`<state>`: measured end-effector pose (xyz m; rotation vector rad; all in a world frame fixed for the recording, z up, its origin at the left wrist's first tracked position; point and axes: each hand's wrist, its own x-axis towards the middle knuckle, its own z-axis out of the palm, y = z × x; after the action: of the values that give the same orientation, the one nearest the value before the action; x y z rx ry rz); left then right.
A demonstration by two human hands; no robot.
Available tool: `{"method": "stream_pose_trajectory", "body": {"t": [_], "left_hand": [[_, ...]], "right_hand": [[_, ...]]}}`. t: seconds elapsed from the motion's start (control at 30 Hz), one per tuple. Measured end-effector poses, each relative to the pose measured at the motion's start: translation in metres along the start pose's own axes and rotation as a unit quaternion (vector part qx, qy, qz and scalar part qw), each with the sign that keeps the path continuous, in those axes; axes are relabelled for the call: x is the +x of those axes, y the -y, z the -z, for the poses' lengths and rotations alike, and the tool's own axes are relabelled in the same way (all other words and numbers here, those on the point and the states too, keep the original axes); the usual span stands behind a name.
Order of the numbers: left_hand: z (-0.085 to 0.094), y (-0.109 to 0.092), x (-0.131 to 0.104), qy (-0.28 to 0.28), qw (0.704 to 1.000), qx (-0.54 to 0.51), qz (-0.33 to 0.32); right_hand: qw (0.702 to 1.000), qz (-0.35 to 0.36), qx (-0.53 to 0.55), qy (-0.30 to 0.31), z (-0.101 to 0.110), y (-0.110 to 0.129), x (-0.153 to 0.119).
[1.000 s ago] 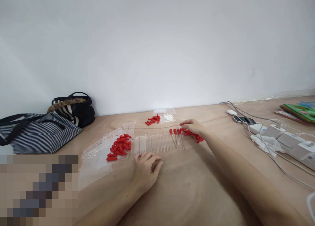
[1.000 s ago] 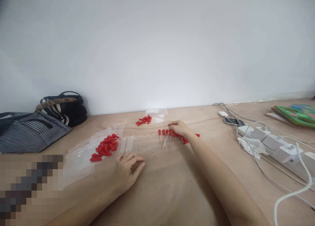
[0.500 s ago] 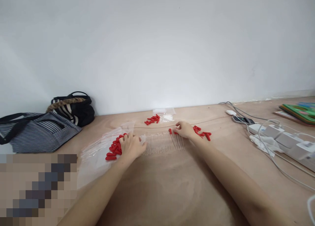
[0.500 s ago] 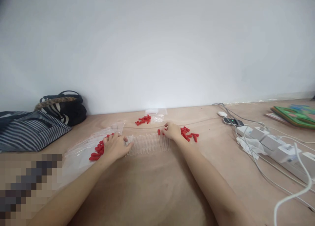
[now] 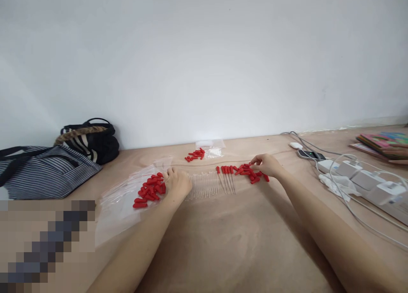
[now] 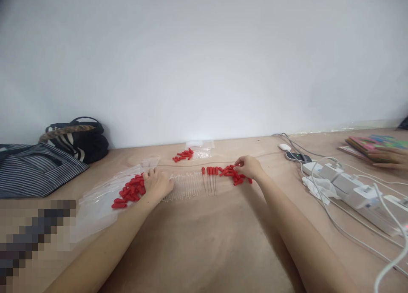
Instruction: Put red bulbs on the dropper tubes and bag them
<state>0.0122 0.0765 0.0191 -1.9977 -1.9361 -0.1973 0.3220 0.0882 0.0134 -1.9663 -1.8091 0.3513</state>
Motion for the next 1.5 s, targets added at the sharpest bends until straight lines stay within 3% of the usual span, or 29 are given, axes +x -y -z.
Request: {"method": "stream_pose_trajectory", "body": {"t": [0.17,0.33,0.47,0.57,0.63,0.77,0.9,1.07,1.17,1.27,1.5], "left_hand": [[0.000,-0.003,0.006,0.023,1.000,-0.010,0.001],[0.014,-0.004,-0.002,0.037,0.998,-0.045,-0.036],[0.025,-0.005,-0.033,0.041,0.983,-0.097,-0.150],[0.017,-0.002,-0.059,0.013,0.950,-0.151,-0.273],[0.006,0.001,-0.071,-0.006,0.939,-0.162,-0.304],[-0.008,0.004,-0.079,-0.025,0.933,-0.194,-0.303],[-0.006,0.006,-0.081,-0.017,0.931,-0.222,-0.289],[0.000,0.010,-0.085,0.034,0.931,-0.262,-0.252],[0.001,0.011,-0.085,0.056,0.929,-0.280,-0.233],[0.002,0.010,-0.084,0.061,0.930,-0.291,-0.217],[0.000,0.010,-0.085,0.044,0.922,-0.323,-0.211]], "right_hand": [[0.999,0.031,-0.018,0.027,-0.005,0.006,-0.001],[0.999,-0.010,-0.037,0.022,-0.009,0.004,0.002],[0.998,-0.032,-0.022,0.039,-0.010,0.001,0.000],[0.998,-0.038,-0.008,0.042,-0.011,0.002,-0.003],[0.998,-0.039,0.001,0.042,-0.009,0.005,-0.004],[0.999,-0.036,0.015,0.030,0.002,0.015,-0.005],[0.999,0.009,0.042,0.016,0.009,0.039,-0.022],[0.965,0.246,0.073,0.056,-0.021,0.074,-0.075],[0.943,0.324,0.047,0.061,-0.044,0.080,-0.097],[0.939,0.326,0.082,0.071,-0.056,0.075,-0.103],[0.941,0.297,0.144,0.074,-0.062,0.070,-0.105]]}}
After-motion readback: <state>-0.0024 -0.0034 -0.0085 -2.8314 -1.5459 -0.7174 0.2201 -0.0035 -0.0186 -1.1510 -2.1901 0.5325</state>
